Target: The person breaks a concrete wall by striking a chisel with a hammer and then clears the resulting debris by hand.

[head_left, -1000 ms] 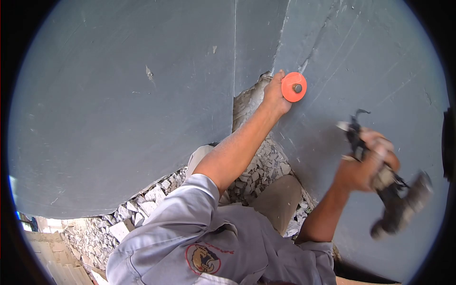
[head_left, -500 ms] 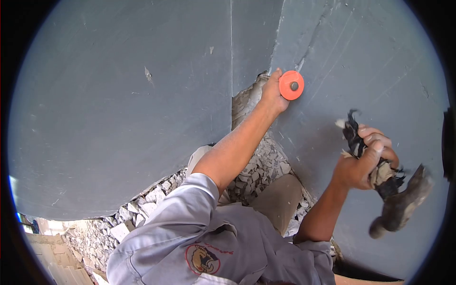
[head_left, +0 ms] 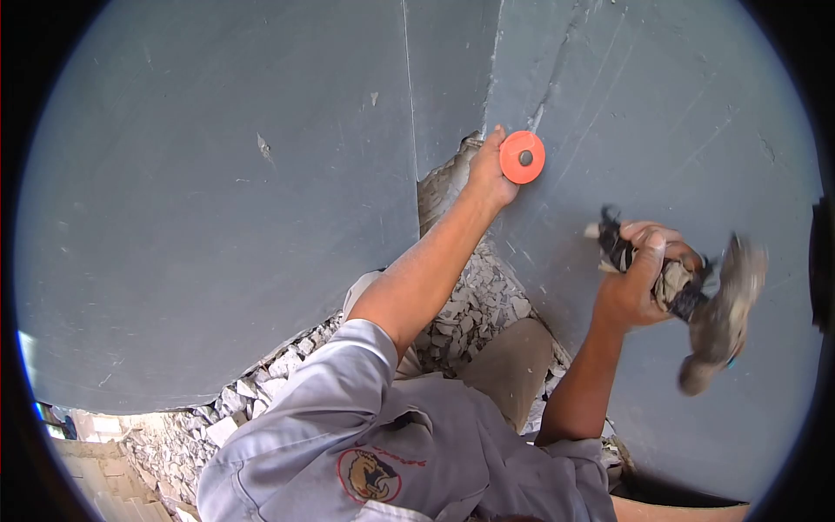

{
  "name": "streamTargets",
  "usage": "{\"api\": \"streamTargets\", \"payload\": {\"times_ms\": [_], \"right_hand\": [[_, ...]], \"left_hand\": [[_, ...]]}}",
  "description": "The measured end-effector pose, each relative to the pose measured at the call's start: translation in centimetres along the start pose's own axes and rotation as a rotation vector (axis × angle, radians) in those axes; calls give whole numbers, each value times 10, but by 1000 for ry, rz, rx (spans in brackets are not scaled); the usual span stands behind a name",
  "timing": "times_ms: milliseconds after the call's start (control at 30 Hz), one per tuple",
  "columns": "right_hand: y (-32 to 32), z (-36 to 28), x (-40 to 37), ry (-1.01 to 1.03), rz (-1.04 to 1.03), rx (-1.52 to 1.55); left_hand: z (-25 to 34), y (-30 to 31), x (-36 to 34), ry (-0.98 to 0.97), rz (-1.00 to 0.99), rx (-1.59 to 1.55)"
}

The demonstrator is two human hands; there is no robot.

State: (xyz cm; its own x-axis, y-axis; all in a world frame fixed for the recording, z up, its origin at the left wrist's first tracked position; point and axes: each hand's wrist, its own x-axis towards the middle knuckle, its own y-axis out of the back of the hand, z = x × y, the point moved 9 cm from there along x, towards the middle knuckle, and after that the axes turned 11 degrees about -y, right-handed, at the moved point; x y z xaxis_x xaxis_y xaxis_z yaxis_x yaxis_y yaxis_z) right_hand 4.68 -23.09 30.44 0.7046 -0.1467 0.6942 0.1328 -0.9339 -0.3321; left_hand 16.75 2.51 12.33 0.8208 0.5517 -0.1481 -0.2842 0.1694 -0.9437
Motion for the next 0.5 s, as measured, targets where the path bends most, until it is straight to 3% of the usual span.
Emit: {"api": "streamTargets", "payload": {"times_ms": [33, 67, 133, 167, 267, 333, 433, 500], "right_hand": [[1, 7, -5, 123, 76, 94], [-6, 49, -22, 48, -67, -234], [-7, 139, -53, -499, -353, -487], [-9, 173, -82, -970, -491, -376], [15, 167, -109, -976, -437, -272], [32, 168, -123, -971, -405, -284], [48, 158, -125, -938, -343, -289], [54, 150, -119, -886, -308, -302]], "left_hand": [[-2, 3, 1, 15, -14, -14], [-3, 1, 2, 21, -71, -35], [-7, -6, 4, 48, -203, -66], [-16, 10, 1, 80, -166, -6], [-21, 44, 0, 176, -123, 120], [-29, 90, -10, 171, -57, 521], [-57, 148, -33, 410, -17, 405], [-55, 155, -48, 302, 65, 512]]}}
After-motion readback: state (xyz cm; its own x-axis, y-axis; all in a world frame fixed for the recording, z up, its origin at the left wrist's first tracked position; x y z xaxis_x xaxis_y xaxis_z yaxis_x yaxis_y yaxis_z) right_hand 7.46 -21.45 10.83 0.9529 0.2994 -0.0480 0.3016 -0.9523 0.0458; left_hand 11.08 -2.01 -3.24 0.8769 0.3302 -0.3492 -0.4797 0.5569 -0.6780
